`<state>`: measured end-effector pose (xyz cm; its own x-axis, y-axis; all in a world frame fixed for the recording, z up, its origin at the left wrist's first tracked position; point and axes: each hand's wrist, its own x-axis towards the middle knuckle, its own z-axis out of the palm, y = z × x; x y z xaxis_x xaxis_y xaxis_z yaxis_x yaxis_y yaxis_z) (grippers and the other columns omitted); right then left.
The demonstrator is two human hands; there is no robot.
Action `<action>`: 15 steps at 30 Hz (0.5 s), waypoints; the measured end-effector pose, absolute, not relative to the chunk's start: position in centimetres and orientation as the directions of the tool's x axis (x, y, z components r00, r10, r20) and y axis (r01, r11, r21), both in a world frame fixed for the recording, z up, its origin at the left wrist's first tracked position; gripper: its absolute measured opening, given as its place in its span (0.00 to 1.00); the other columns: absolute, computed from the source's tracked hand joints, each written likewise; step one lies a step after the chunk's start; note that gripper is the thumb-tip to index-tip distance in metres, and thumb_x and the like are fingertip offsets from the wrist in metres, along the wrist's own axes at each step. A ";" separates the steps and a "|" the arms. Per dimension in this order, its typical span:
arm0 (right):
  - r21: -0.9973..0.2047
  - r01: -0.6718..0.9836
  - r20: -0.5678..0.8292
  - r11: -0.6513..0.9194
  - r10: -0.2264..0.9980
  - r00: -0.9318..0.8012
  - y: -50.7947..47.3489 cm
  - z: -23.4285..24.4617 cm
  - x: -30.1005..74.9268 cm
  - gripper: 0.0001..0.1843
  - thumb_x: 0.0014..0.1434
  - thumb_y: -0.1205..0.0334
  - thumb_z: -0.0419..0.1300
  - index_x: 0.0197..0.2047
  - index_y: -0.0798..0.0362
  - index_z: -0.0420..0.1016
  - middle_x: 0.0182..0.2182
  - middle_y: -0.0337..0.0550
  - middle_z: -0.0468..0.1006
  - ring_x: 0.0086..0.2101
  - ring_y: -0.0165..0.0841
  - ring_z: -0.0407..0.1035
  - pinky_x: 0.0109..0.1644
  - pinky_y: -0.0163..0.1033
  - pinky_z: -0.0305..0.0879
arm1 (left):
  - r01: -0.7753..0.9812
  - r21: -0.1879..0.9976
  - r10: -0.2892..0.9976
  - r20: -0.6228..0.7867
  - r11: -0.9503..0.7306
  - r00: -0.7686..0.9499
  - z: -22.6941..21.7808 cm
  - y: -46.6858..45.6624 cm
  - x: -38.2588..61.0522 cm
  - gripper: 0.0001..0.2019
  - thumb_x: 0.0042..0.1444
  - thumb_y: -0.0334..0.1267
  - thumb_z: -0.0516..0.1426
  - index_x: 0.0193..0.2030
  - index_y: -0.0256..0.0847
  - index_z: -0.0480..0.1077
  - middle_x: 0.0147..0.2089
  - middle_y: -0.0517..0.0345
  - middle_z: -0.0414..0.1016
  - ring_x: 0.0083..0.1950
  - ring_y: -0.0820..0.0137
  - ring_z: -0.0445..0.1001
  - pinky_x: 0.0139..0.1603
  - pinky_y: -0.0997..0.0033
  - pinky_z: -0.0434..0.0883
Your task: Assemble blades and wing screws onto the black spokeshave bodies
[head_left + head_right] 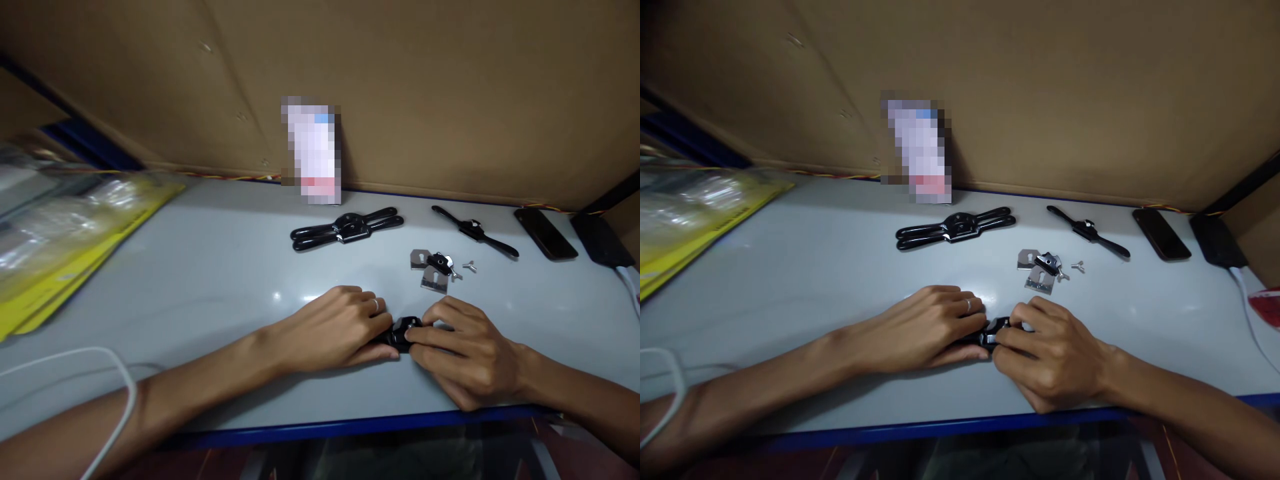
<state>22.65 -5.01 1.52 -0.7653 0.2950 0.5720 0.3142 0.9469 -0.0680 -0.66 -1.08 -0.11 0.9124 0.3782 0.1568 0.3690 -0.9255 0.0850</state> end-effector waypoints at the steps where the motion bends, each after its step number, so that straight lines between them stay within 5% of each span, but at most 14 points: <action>1: -0.066 0.307 0.571 0.949 0.289 -0.769 -5.0 1.5 22.7 0.12 0.59 0.76 0.54 0.30 0.57 0.77 0.31 0.46 0.81 0.33 0.35 0.64 0.33 0.41 0.65 | 0.369 0.086 0.378 0.162 -0.925 0.911 -0.1 -1.1 -0.7 0.23 0.70 0.53 0.47 0.31 0.39 0.67 0.28 0.59 0.71 0.27 0.69 0.68 0.29 0.64 0.59; 8: -0.021 0.386 0.529 0.922 0.338 -0.778 -4.7 1.5 22.8 0.13 0.59 0.76 0.53 0.29 0.55 0.76 0.26 0.43 0.77 0.29 0.34 0.61 0.31 0.40 0.61 | 0.371 0.072 0.378 0.167 -0.926 0.910 -0.2 -1.1 -0.6 0.23 0.70 0.53 0.47 0.31 0.40 0.67 0.28 0.59 0.70 0.27 0.70 0.67 0.29 0.65 0.59; 15: -0.055 0.418 0.513 0.907 0.385 -0.768 -4.8 1.3 22.8 0.11 0.58 0.77 0.55 0.35 0.58 0.78 0.34 0.48 0.80 0.34 0.36 0.65 0.35 0.41 0.63 | 0.369 0.055 0.373 0.169 -0.928 0.912 -0.2 -1.1 -0.6 0.23 0.70 0.54 0.48 0.31 0.40 0.67 0.28 0.60 0.70 0.27 0.70 0.69 0.29 0.65 0.60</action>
<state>22.80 -4.81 1.30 -0.7676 0.3846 0.5127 0.4177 0.9069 -0.0550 -0.58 -1.07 -0.23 0.9124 0.3729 0.1688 0.3690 -0.9278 0.0550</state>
